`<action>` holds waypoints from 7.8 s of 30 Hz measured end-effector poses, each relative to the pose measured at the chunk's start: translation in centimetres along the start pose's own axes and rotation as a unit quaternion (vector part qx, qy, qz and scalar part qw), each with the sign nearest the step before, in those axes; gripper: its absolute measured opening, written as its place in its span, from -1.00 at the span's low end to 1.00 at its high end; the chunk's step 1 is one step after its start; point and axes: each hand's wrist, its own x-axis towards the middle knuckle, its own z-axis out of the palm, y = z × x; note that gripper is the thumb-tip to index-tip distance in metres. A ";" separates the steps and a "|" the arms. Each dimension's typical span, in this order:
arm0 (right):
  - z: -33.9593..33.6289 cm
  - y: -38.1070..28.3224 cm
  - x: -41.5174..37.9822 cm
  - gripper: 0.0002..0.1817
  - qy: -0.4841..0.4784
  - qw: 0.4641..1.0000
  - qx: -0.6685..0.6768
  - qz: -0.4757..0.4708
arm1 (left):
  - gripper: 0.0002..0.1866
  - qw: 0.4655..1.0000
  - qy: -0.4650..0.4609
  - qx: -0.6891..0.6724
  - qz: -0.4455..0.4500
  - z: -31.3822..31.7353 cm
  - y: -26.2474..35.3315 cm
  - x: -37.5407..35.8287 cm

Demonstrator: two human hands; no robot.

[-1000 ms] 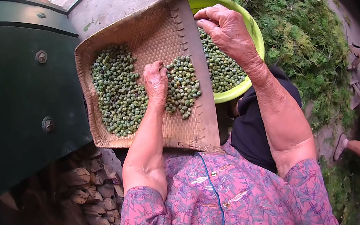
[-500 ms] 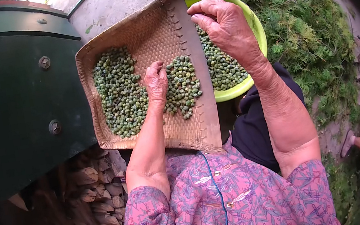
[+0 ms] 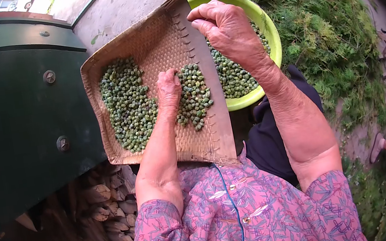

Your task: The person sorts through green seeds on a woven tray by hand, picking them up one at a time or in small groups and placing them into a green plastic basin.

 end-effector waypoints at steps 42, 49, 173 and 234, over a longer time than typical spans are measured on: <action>-0.3 0.8 0.8 -0.82 0.005 1.000 0.009 0.002 | -0.61 0.980 -0.109 -0.157 -0.053 0.9 3.6 2.6; -0.3 0.7 0.8 -0.82 0.008 1.000 0.006 0.003 | -0.39 0.990 -0.114 -0.020 0.082 0.1 5.5 2.4; 1.3 1.1 0.6 -0.80 -0.073 0.997 -0.021 -0.010 | -0.56 0.996 0.024 -0.086 -0.013 -0.6 2.8 -4.9; 0.7 1.0 0.9 -0.81 -0.044 0.999 -0.007 0.007 | -0.56 0.989 -0.088 -0.081 -0.086 1.1 6.3 4.5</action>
